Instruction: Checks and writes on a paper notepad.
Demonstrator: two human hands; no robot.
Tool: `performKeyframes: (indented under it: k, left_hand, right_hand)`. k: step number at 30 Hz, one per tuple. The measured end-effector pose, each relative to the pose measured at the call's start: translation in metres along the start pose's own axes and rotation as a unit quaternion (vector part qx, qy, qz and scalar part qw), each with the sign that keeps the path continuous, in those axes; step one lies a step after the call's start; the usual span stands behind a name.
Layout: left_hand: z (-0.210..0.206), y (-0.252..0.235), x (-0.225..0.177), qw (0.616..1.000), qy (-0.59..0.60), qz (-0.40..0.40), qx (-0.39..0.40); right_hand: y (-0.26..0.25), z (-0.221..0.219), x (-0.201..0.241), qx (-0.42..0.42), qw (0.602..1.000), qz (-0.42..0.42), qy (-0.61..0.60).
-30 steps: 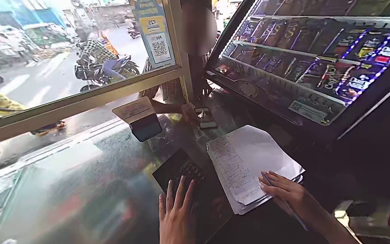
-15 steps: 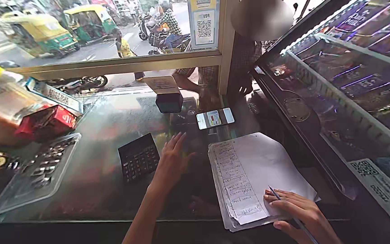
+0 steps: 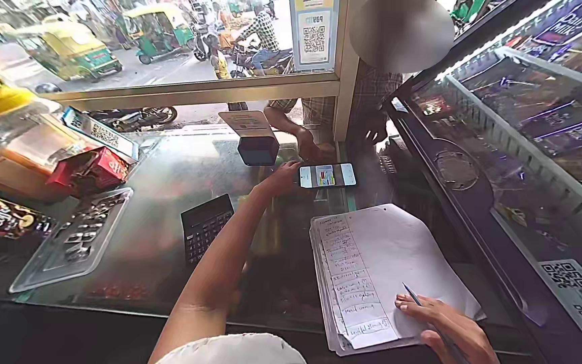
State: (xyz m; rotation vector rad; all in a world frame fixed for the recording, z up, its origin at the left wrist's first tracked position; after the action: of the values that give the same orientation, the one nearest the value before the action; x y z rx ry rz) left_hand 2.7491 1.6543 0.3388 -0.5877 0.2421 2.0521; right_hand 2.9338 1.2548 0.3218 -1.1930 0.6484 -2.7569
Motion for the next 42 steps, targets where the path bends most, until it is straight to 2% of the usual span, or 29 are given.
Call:
performKeyframes:
  k: [5,10,14,16,20,23,26,28,30,32,35,37,39,41,42]
  left_hand:
    - [0.009,-0.002,-0.006,0.998,-0.043,-0.051,0.018]
    - [0.028,0.007,0.005,0.983,-0.121,-0.093,0.098]
    - [0.045,0.017,0.009,0.952,-0.201,-0.119,0.197]
    - [0.044,0.018,0.009,0.930,-0.255,-0.150,0.219]
    - [0.033,0.018,-0.007,0.900,-0.319,-0.164,0.250]
    - [0.032,0.029,-0.014,0.912,-0.323,-0.141,0.208]
    - [0.029,0.071,-0.046,0.960,-0.237,-0.116,0.088]
    - [0.009,0.111,-0.083,0.970,-0.171,-0.175,0.000]
    - [-0.028,0.148,-0.116,0.958,-0.117,-0.257,-0.057]
    - [-0.066,0.168,-0.137,0.947,-0.046,-0.314,-0.040]
    - [-0.095,0.176,-0.143,0.943,0.004,-0.333,-0.006]
    - [-0.094,0.175,-0.141,0.943,0.004,-0.331,0.012]
    - [-0.090,0.171,-0.143,0.943,0.007,-0.329,0.043]
    - [-0.087,0.166,-0.146,0.941,0.004,-0.332,0.065]
    - [-0.087,0.164,-0.146,0.939,0.003,-0.335,0.072]
  right_hand:
    - [-0.015,0.003,0.019,0.001,0.999,-0.020,0.032]
    - [-0.030,-0.020,0.028,0.001,0.996,0.000,0.088]
    - [-0.037,-0.033,0.032,0.008,0.997,-0.005,0.073]
    - [-0.046,-0.038,0.034,-0.004,0.998,-0.006,0.067]
    - [-0.068,-0.064,0.025,-0.025,0.986,-0.047,0.157]
    - [-0.067,-0.081,0.022,0.010,0.975,-0.070,0.212]
    - [-0.057,-0.079,0.029,0.050,0.975,-0.088,0.198]
    - [-0.052,-0.080,0.032,0.060,0.975,-0.096,0.192]
    - [-0.052,-0.081,0.034,0.066,0.974,-0.095,0.195]
    - [-0.053,-0.081,0.037,0.072,0.971,-0.086,0.212]
    - [-0.065,-0.073,0.042,0.074,0.967,-0.044,0.241]
    - [-0.081,-0.063,0.039,0.037,0.986,-0.035,0.158]
    - [-0.103,-0.055,0.030,0.002,0.995,-0.096,-0.018]
    - [-0.129,-0.057,0.018,-0.032,0.968,-0.189,-0.164]
    - [-0.138,-0.061,0.010,-0.033,0.958,-0.215,-0.185]
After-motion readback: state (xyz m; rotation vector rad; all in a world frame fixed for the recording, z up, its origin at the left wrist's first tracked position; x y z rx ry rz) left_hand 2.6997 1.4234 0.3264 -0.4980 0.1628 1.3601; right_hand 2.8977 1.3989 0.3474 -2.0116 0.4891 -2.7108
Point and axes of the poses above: each hand's wrist, its own y-axis away from the middle knuckle, its own z-axis out of the back of the hand, x = y × z, the point moved 5 cm from there along -y, towards the middle knuckle, and after that the axes turned 12 degrees about -z, right-handed, at the moved point
